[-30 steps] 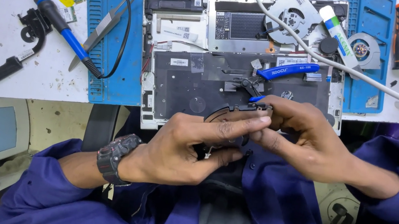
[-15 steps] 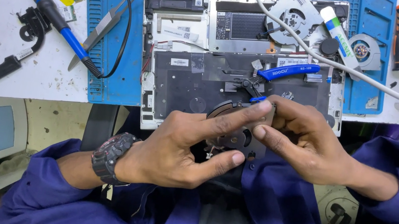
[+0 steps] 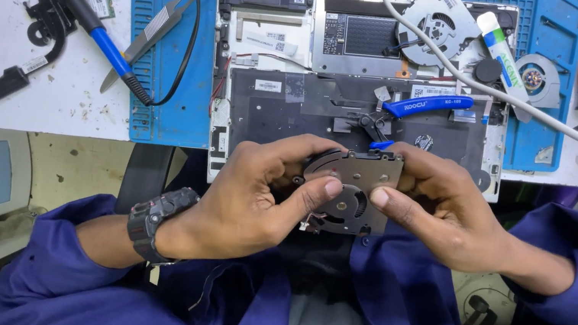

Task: The person disassembles a laptop cooling fan, using a soldering iron to remove the old power connector. They then attach a new connector to the fan wires, securing it with pliers and electrical tape. Finally, they reassemble the fan housing and use the soldering iron to secure the new connection.

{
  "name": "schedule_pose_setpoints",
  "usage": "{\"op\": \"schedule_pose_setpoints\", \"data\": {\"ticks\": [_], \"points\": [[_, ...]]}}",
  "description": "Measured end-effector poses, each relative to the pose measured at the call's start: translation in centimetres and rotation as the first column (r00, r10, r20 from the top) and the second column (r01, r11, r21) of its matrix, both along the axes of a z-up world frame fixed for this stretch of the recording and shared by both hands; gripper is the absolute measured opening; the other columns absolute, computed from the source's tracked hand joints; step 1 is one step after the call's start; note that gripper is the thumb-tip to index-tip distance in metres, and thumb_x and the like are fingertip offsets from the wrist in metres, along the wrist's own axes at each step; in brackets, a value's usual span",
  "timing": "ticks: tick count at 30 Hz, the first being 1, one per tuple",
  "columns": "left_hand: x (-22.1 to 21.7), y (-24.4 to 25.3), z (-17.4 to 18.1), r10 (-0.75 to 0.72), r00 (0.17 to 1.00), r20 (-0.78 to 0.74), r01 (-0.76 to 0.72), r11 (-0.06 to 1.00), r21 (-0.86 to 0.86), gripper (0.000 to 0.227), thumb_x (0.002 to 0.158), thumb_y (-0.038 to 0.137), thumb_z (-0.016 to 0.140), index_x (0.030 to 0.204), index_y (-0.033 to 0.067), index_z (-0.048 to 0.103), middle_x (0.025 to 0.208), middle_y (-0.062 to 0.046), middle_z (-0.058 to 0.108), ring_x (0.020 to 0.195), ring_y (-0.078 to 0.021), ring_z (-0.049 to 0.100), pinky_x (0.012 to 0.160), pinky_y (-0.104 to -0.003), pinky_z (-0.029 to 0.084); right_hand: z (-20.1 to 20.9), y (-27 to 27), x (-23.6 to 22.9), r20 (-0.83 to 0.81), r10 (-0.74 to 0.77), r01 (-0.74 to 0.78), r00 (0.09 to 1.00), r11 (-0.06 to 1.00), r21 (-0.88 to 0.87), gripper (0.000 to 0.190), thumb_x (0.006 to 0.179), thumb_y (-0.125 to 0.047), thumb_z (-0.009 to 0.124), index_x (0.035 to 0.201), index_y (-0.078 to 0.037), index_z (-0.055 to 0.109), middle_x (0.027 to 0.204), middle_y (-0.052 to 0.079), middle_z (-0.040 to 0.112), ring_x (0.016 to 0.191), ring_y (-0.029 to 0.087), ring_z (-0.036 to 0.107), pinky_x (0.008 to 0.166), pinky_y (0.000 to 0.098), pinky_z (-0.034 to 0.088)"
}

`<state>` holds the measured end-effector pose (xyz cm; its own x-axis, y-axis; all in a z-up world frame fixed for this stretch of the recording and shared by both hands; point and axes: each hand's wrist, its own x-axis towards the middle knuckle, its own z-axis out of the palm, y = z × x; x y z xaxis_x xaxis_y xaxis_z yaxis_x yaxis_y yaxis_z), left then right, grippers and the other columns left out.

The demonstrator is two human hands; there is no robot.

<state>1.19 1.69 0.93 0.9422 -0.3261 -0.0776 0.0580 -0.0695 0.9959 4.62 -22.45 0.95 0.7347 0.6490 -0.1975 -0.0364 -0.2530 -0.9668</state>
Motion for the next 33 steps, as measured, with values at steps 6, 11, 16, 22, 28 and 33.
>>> {"op": "schedule_pose_setpoints", "data": {"ticks": [6, 11, 16, 22, 28, 33], "points": [[-0.2, 0.1, 0.0, 0.022, 0.992, 0.122, -0.027, 0.999, 0.038, 0.025, 0.098, 0.019, 0.063, 0.117, 0.0030, 0.067, 0.084, -0.002, 0.076, 0.069, -0.0099, 0.074, 0.062, -0.021, 0.059, -0.5, -0.2, -0.1, -0.091, -0.013, 0.015, 0.996, 0.999, 0.028, 0.015, 0.101, -0.021, 0.061, 0.102, -0.006, 0.062, 0.073, -0.003, 0.051, 0.063, 0.007, 0.045, 0.056, 0.0229, 0.039], [-0.5, 0.0, -0.1, -0.006, 0.986, 0.169, -0.013, 0.994, 0.112, 0.019, 0.098, 0.016, 0.064, 0.112, 0.0049, 0.066, 0.070, 0.004, 0.060, 0.052, -0.0066, 0.054, 0.049, -0.023, 0.043, 0.0, 0.1, 0.1, -0.022, -0.051, 0.050, 0.998, 0.998, -0.040, 0.017, 0.097, -0.022, 0.065, 0.102, -0.005, 0.065, 0.074, -0.002, 0.064, 0.058, 0.004, 0.052, 0.053, 0.0199, 0.040], [-0.2, -0.1, -0.3, -0.031, 0.990, 0.135, 0.017, 0.994, 0.107, 0.019, 0.100, 0.021, 0.059, 0.112, 0.0070, 0.063, 0.069, 0.003, 0.059, 0.053, -0.0092, 0.052, 0.050, -0.025, 0.041, -0.7, 0.2, 0.0, 0.158, -0.049, 0.055, 0.986, 0.998, -0.037, 0.015, 0.098, -0.017, 0.063, 0.099, -0.003, 0.059, 0.069, 0.001, 0.055, 0.052, 0.008, 0.049, 0.050, 0.0211, 0.037], [-0.4, -0.4, -0.8, -0.057, 0.995, 0.086, 0.046, 0.991, 0.124, 0.026, 0.104, 0.028, 0.051, 0.119, 0.0077, 0.056, 0.064, 0.004, 0.051, 0.046, -0.0114, 0.041, 0.047, -0.029, 0.032, -1.1, 0.1, -0.2, 0.243, -0.086, 0.091, 0.966, 0.996, -0.013, 0.020, 0.096, -0.015, 0.065, 0.107, 0.000, 0.060, 0.082, 0.006, 0.065, 0.046, 0.012, 0.068, 0.044, 0.0182, 0.048], [-0.3, -0.3, -1.0, -0.042, 0.996, 0.074, 0.036, 0.996, 0.082, 0.022, 0.104, 0.024, 0.053, 0.117, 0.0069, 0.058, 0.067, 0.004, 0.054, 0.049, -0.0102, 0.039, 0.049, -0.028, 0.032, -1.3, 0.0, -0.4, 0.238, -0.078, 0.084, 0.968, 0.996, -0.019, 0.024, 0.096, -0.014, 0.066, 0.113, 0.000, 0.057, 0.075, 0.005, 0.071, 0.048, 0.011, 0.069, 0.048, 0.0182, 0.051], [-0.1, -0.2, -1.0, -0.038, 0.991, 0.125, 0.027, 0.995, 0.092, 0.015, 0.102, 0.020, 0.055, 0.112, 0.0078, 0.059, 0.068, 0.004, 0.058, 0.049, -0.0115, 0.046, 0.048, -0.029, 0.036, -1.1, 0.2, -0.1, 0.205, -0.059, 0.067, 0.977, 0.997, -0.033, 0.025, 0.095, -0.016, 0.066, 0.114, -0.001, 0.058, 0.080, 0.005, 0.070, 0.053, 0.014, 0.074, 0.050, 0.0197, 0.056]]}}
